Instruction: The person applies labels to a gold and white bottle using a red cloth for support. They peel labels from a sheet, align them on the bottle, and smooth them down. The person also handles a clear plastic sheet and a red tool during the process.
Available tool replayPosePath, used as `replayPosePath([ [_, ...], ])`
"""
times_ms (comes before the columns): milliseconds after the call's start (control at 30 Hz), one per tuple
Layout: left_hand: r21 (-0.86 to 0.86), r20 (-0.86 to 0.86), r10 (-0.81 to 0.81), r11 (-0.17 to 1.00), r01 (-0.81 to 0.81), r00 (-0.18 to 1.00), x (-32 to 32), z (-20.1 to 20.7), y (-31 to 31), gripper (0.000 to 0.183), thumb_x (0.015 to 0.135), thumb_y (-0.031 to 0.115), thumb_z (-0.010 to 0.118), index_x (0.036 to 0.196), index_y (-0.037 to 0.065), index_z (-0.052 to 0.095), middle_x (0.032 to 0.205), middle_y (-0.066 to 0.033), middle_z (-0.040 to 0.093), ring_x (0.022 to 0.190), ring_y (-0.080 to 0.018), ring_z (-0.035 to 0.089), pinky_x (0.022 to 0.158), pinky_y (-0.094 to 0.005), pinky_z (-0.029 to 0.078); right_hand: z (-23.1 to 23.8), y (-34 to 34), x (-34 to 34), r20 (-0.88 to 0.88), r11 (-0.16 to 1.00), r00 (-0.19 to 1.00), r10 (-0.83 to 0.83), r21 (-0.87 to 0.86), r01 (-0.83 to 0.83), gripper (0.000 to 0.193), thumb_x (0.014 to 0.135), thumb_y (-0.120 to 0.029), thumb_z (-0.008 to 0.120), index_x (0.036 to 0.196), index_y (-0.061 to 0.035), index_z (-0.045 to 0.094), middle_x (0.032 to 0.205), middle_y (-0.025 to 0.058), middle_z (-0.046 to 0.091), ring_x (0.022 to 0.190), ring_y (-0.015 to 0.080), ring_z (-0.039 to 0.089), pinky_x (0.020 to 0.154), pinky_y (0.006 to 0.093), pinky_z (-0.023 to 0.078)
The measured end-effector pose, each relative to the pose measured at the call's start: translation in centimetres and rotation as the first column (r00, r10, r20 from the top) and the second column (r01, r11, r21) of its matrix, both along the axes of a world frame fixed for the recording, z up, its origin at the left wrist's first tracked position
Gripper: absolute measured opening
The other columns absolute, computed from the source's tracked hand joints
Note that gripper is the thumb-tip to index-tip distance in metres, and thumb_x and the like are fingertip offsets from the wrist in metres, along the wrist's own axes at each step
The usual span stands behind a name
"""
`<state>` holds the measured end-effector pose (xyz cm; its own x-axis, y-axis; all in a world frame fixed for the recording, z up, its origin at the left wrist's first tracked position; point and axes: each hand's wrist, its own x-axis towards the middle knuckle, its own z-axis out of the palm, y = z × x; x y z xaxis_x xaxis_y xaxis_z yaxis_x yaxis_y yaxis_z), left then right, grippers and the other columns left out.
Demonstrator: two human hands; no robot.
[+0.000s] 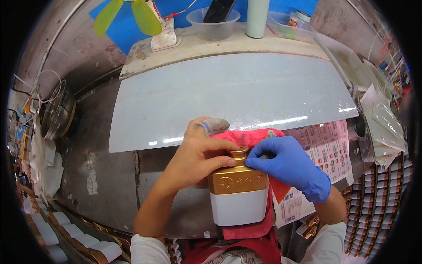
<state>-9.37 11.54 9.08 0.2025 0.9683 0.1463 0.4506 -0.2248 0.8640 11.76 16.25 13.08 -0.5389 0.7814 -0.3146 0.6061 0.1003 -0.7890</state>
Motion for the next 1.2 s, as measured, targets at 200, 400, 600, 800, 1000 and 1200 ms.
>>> replayPosePath([
  [200,-0.026,0.004,0.0,1.0,0.0,1.0,-0.1,-0.3,0.2,0.03,0.065,0.012,0.079,0.095,0.01,0.072,0.119,-0.0137,0.055,0.121,-0.0275,0.037,0.101,-0.0366,0.031,-0.3,0.0,0.1,0.008,1.0,1.0,-0.012,-0.007,0.012,0.019,0.076,-0.023,0.067,0.085,-0.0059,0.069,0.072,0.0077,0.066,0.063,0.0163,0.061,0.063,0.0271,0.049],
  [400,-0.049,0.001,0.008,0.999,-0.008,1.0,0.1,0.0,0.2,0.029,0.065,0.013,0.08,0.093,0.009,0.072,0.118,-0.0131,0.055,0.121,-0.0267,0.038,0.1,-0.036,0.032,-0.4,-0.2,0.4,0.025,0.997,1.0,-0.011,0.081,0.009,0.019,0.077,-0.022,0.066,0.087,-0.0061,0.069,0.074,0.0077,0.066,0.063,0.0178,0.061,0.063,0.0281,0.049],
  [600,-0.039,0.0,0.018,0.999,-0.018,1.0,0.0,-0.1,0.1,0.028,0.066,0.013,0.079,0.093,0.009,0.072,0.118,-0.0133,0.055,0.12,-0.0268,0.039,0.1,-0.0361,0.033,-0.5,-3.6,1.4,-0.138,0.9,0.987,-0.076,0.417,0.128,0.034,0.08,-0.014,0.062,0.113,-0.011,0.058,0.085,0.0088,0.066,0.061,0.0218,0.062,0.055,0.0299,0.049],
  [800,0.036,0.048,-0.01,0.999,0.008,0.999,0.0,-0.7,0.2,0.029,0.067,0.02,0.079,0.094,0.014,0.07,0.115,-0.0145,0.057,0.116,-0.0326,0.04,0.1,-0.0427,0.029,-0.9,-8.2,-0.1,0.029,0.756,0.989,0.146,0.642,-0.13,0.067,0.073,-0.005,0.054,0.138,-0.0055,0.036,0.097,0.0132,0.065,0.045,0.0198,0.054,0.042,0.034,0.043],
  [1000,0.067,0.038,-0.016,0.998,0.014,0.999,-0.2,-1.0,0.4,0.029,0.066,0.021,0.079,0.093,0.014,0.07,0.114,-0.0139,0.057,0.114,-0.0326,0.041,0.1,-0.0422,0.029,-1.4,-8.3,-0.6,0.109,0.732,0.99,0.088,0.667,-0.138,0.071,0.071,-0.005,0.054,0.139,-0.0031,0.034,0.097,0.0135,0.064,0.045,0.0201,0.054,0.041,0.0337,0.043],
  [1200,0.05,0.056,-0.013,0.999,0.01,0.998,-0.1,-1.4,0.4,0.029,0.066,0.022,0.079,0.092,0.016,0.071,0.111,-0.0133,0.058,0.114,-0.0336,0.04,0.101,-0.0429,0.028,-1.3,-8.1,-0.1,0.14,0.759,0.99,0.0,0.644,-0.092,0.07,0.072,-0.007,0.055,0.139,-0.0033,0.034,0.089,0.0167,0.063,0.046,0.0229,0.054,0.042,0.0346,0.044],
])
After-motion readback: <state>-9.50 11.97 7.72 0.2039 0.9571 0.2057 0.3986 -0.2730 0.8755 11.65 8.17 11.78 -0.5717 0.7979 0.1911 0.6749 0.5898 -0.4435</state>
